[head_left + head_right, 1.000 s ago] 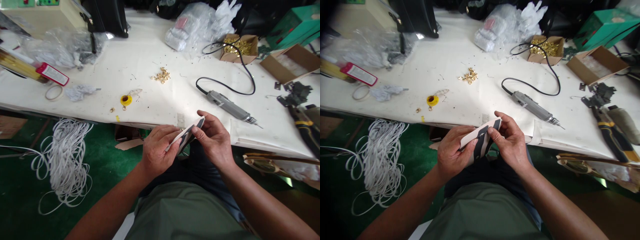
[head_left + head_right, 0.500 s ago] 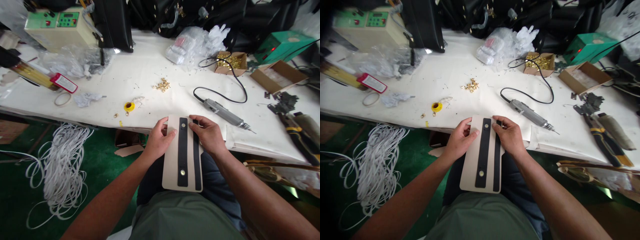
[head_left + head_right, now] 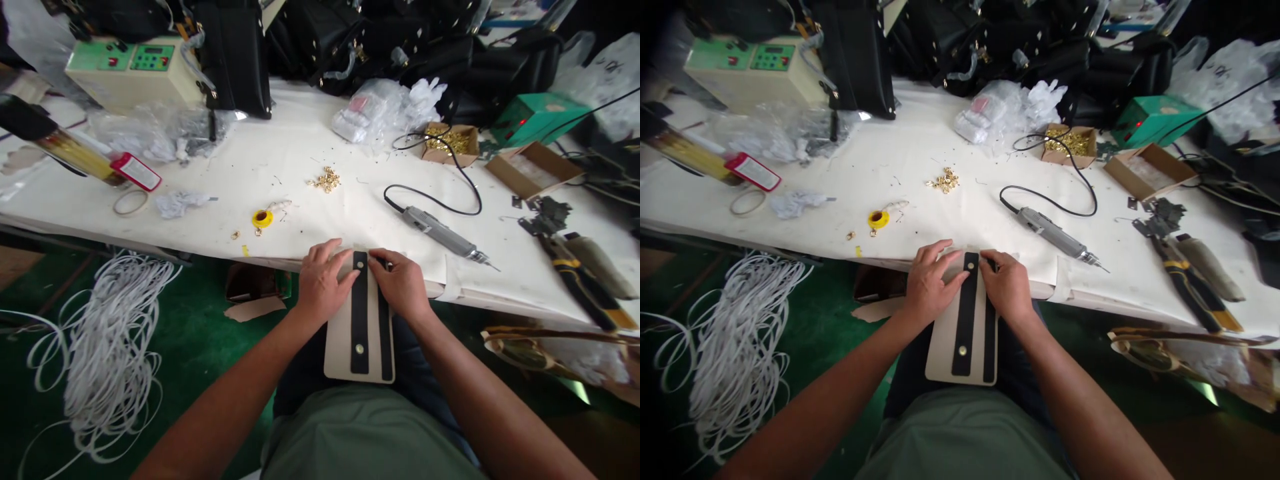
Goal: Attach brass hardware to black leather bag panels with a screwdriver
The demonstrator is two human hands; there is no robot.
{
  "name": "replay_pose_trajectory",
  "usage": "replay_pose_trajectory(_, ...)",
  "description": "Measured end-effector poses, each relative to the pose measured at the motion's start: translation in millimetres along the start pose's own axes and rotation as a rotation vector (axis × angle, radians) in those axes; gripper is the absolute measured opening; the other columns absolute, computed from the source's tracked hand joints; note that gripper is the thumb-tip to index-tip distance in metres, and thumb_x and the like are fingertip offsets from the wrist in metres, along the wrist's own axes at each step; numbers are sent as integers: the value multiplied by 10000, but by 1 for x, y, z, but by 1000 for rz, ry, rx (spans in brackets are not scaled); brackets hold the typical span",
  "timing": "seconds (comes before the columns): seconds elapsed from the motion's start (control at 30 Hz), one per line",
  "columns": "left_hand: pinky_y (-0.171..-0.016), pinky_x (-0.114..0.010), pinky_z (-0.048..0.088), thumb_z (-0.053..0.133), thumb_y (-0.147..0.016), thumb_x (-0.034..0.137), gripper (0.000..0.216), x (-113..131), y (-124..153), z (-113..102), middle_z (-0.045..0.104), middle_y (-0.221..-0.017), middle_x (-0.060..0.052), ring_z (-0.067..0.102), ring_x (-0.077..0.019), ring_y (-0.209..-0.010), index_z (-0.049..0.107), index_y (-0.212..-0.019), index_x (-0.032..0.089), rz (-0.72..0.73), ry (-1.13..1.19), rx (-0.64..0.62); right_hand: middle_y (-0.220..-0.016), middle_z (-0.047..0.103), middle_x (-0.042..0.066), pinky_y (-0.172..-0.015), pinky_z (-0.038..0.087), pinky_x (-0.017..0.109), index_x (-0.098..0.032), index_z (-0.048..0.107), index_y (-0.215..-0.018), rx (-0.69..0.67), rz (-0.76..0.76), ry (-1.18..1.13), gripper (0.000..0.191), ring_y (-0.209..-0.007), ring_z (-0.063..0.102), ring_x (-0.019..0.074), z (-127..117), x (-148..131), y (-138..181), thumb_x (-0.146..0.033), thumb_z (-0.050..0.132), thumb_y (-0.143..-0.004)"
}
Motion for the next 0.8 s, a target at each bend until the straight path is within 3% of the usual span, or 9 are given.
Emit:
replay_pose_trajectory(0.2,-1040,-535,408,670,-945,364,230,9,-3,3,712,-1331,-43,550,-307,-1319,739,-1147,279,80,-25,-51,-1110,784,44,-859,544,390,-256,766,-1116,-28,-63,224,273,-917,715,250,-1,-4,0,-343,582,-934)
replay_pose_trajectory(0.3,-1075,-570,366,678,-936,334,222,13,-5,4,722,-1312,-53,556,-319,-1323,743,-1140,279,93,-6,-67,-1073,790,34,-847,555,376,-249,766,-1090,-44,-35,142,253,-883,719,235,-2,-3,-1,-361,606,-928)
replay_pose_trajectory(0.4,-1109,-564,368,724,-901,327,236,9,-9,8,742,-1271,-47,602,-304,-1253,752,-1130,274,72,59,-73,-1071,787,33,-857,556,380,-250,760,-1080,-67,-34,125,238,-912,724,238,0,-4,-2,-354,596,-941)
replay_pose_trajectory(0.5,-1111,-543,389,779,-859,355,243,0,-13,13,760,-1232,-34,618,-290,-1210,770,-1092,288,35,116,-53,-1090,768,31,-836,545,387,-285,754,-1111,-84,-88,297,238,-962,720,254,-2,-10,-1,-364,592,-956)
replay_pose_trajectory(0.63,-1103,-518,397,810,-831,392,224,-7,-13,17,772,-1201,-14,615,-280,-1204,785,-1035,303,0,152,-42,-1129,726,46,-744,543,360,-289,714,-1243,24,-119,376,351,-815,700,208,-38,-8,-10,-430,654,-926)
replay_pose_trajectory(0.73,-1116,-509,385,810,-831,392,217,-8,-12,18,771,-1206,-3,607,-273,-1212,786,-1029,306,-4,172,-32,-1224,687,107,-863,543,434,-251,694,-1294,213,-144,544,451,-1029,676,294,-82,7,-28,-483,663,-909)
replay_pose_trajectory(0.8,-1116,-504,379,808,-834,391,222,-8,-11,17,771,-1208,4,599,-271,-1218,785,-1037,305,-4,172,-24,-1275,664,147,-920,522,508,-224,687,-1307,195,-97,709,521,-1133,635,364,-98,28,-45,-530,672,-886)
Point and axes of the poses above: each hand's wrist, its own y-axis away from the middle knuckle, its own z-axis out of the palm, x = y × z, the point moved 7 cm from there along -y, towards the middle knuckle
